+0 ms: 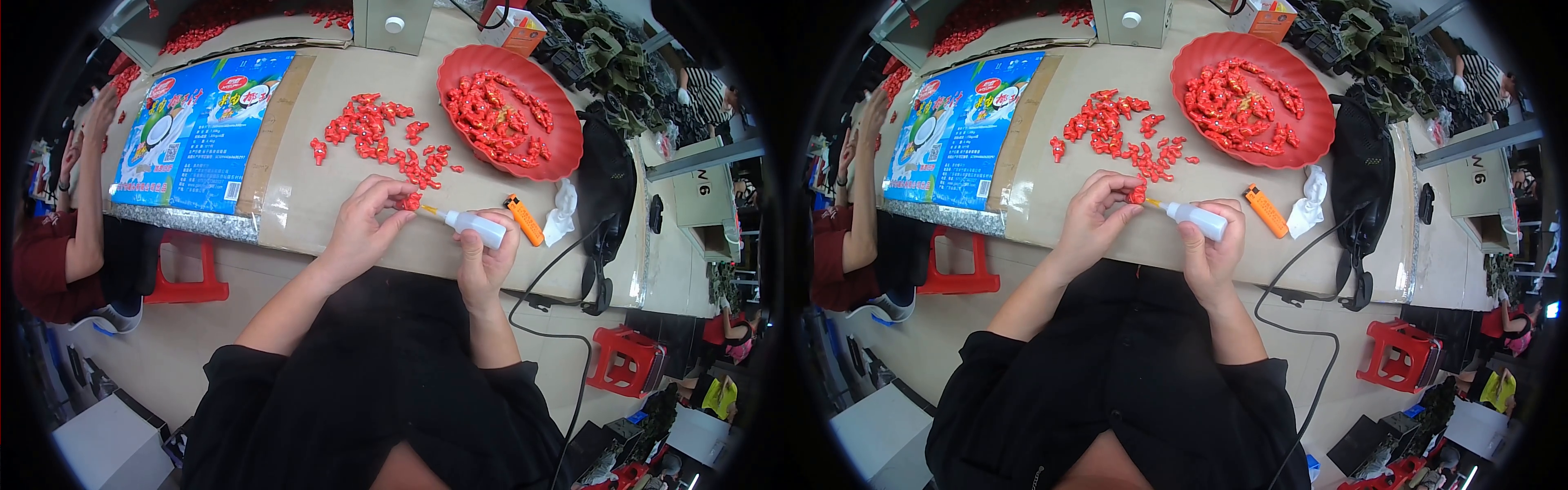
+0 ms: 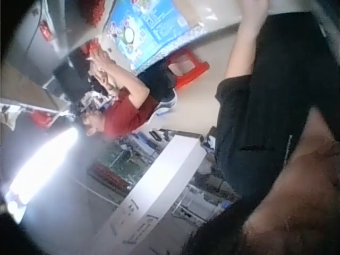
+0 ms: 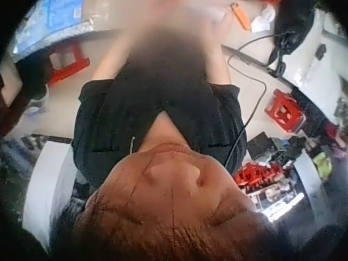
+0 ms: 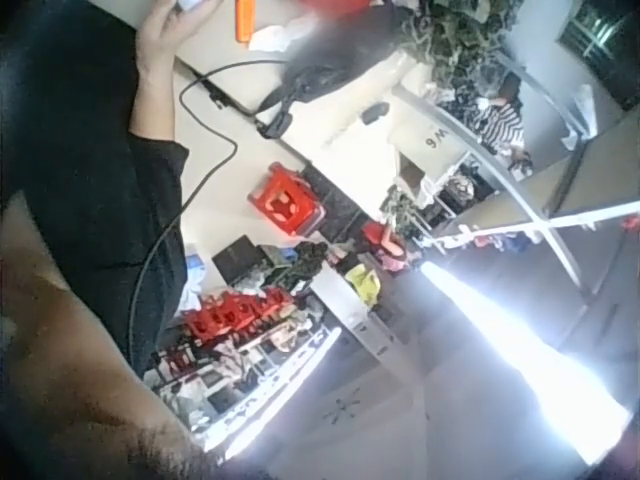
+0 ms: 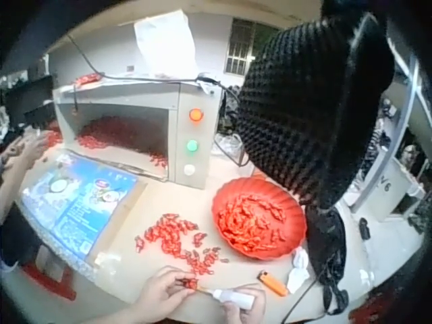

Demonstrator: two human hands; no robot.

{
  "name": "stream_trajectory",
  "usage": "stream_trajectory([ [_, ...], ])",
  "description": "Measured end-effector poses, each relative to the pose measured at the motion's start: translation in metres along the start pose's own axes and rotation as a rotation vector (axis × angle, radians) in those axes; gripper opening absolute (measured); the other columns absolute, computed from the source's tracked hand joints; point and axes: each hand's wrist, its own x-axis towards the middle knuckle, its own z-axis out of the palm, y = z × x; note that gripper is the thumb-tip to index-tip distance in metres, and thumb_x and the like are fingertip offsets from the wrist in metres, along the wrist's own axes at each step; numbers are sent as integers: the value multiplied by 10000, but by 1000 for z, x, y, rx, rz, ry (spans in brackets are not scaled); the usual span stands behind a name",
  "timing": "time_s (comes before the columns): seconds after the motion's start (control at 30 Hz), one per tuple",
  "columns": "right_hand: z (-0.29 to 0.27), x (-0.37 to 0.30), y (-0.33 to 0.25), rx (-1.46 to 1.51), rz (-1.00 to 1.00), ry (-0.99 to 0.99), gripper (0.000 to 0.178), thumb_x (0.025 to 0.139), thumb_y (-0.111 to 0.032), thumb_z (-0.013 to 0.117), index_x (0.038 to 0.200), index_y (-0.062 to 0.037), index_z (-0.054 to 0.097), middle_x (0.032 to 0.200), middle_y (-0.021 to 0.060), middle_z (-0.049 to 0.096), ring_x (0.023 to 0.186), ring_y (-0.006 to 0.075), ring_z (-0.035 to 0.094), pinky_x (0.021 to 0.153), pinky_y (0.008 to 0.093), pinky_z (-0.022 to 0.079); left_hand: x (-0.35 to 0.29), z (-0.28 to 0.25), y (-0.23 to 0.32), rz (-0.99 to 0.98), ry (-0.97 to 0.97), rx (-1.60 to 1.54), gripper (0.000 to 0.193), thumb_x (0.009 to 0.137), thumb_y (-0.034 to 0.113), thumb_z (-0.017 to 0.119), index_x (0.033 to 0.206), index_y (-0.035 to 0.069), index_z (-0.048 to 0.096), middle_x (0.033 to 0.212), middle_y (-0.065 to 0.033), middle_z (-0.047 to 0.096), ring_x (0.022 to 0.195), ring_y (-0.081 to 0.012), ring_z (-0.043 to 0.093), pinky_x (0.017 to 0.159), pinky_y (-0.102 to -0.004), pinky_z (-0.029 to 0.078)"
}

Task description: The person gathers plastic pieces onto the table, applies glue to them using a glue bottle, and joins the pieces together by hand.

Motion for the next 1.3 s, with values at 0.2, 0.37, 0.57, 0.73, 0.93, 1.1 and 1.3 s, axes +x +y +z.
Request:
stream_trajectory([
  [0.2,-1,0,1,-20,-14,-10,253,844,-131,546,1002,-18,385,942,101,422,715,128,494,637,231,434,0,0,-2,1,2,2,277,756,-87,563,1025,-37,516,1018,-86,457,931,-150,525,833,-258,448],
  [0.37,-2,0,-1,-31,-16,-11,251,843,-134,548,993,-13,387,929,102,426,703,129,494,631,230,431,1,1,-1,-7,4,-7,277,753,-96,560,1020,-39,513,1022,-86,454,937,-149,522,835,-257,447],
  [0.57,0,-1,0,-24,-16,-22,254,843,-142,549,987,-10,388,918,103,429,695,127,495,625,228,428,0,0,-2,-16,10,-15,274,751,-95,562,1015,-35,515,1016,-83,456,926,-145,522,832,-257,449],
  [0.73,0,0,-1,-20,-19,-30,255,843,-141,551,987,-9,388,922,103,429,693,125,497,626,228,429,0,1,-1,1,4,3,275,749,-92,565,1012,-32,519,1010,-85,464,922,-147,524,826,-258,453],
  [0.93,0,0,1,-26,-5,-34,256,843,-138,550,989,-7,385,932,106,427,696,122,498,631,225,432,1,0,2,5,0,26,274,748,-83,571,1012,-30,522,1012,-89,471,927,-151,526,824,-258,456],
  [1.1,2,1,-1,-60,-11,-29,259,840,-138,553,986,-4,386,937,106,424,702,120,493,623,221,431,1,3,-3,89,65,50,270,728,-43,608,986,8,543,941,-90,522,835,-171,577,726,-264,497],
  [1.3,0,0,-2,-75,-14,-33,273,813,-99,586,978,12,398,893,114,433,736,139,468,617,224,417,1,3,-4,106,65,64,269,728,-42,608,984,10,543,947,-92,522,834,-170,576,711,-262,500],
])
